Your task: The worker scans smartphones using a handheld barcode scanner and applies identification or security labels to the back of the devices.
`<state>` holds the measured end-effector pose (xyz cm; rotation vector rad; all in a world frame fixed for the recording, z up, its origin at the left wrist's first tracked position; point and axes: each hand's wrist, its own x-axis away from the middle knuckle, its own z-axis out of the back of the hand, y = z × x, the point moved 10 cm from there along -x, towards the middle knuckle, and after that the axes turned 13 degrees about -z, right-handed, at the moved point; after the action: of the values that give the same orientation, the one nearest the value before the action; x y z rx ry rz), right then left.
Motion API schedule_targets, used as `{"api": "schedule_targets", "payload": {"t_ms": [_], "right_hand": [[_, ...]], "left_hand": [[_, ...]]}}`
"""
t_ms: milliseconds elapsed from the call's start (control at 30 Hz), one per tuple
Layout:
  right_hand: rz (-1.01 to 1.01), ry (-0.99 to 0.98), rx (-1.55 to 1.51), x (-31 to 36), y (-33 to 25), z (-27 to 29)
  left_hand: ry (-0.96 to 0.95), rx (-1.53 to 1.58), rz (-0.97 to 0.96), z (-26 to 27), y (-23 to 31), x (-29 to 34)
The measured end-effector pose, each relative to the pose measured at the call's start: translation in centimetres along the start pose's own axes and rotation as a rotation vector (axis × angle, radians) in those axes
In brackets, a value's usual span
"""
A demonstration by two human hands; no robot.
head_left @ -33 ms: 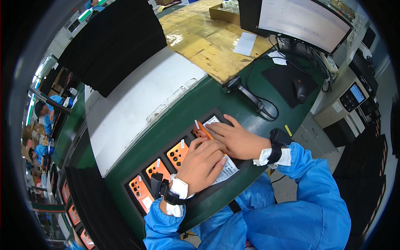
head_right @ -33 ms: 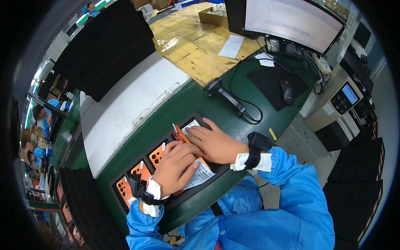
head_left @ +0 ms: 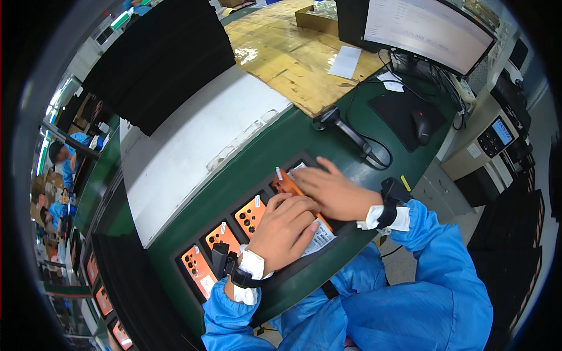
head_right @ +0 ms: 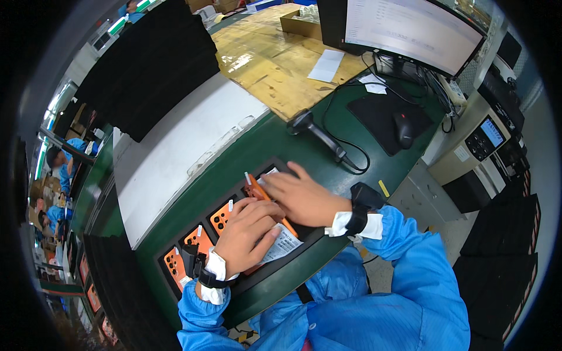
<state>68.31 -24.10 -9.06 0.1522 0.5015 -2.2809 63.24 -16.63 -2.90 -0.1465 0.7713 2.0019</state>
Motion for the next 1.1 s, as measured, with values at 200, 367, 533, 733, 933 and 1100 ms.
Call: {"api": "schedule_targets", "payload": {"t_ms": [200,367,533,733,933,1100], "right_hand": [[-0.309,-0.075,-0.853,0.6,1.7,3.4],[-0.248,-0.281,-0.802,1.3,-2.8,2.1],[-0.364,-0.472,-0.774,0.7,-3.0,0.8],[-0.134,-0.254,-0.585,-2.0,-6.3,1.8],[-0.110,-0.318,-0.506,-2.7,-7.3,0.7],[-0.163,-0.342,-0.513,-2.8,-6.9,0.2]], "left_hand": [[0.073,0.194,0.239,1.8,-1.4,3.2],[-0.061,0.252,0.622,1.5,-4.0,7.2],[-0.024,0.307,0.713,2.1,-4.2,9.8],[-0.078,0.265,0.678,1.2,-3.6,9.9],[-0.088,0.253,0.648,1.4,-3.2,9.8],[0.022,0.260,0.647,2.0,-3.1,10.6]]}}
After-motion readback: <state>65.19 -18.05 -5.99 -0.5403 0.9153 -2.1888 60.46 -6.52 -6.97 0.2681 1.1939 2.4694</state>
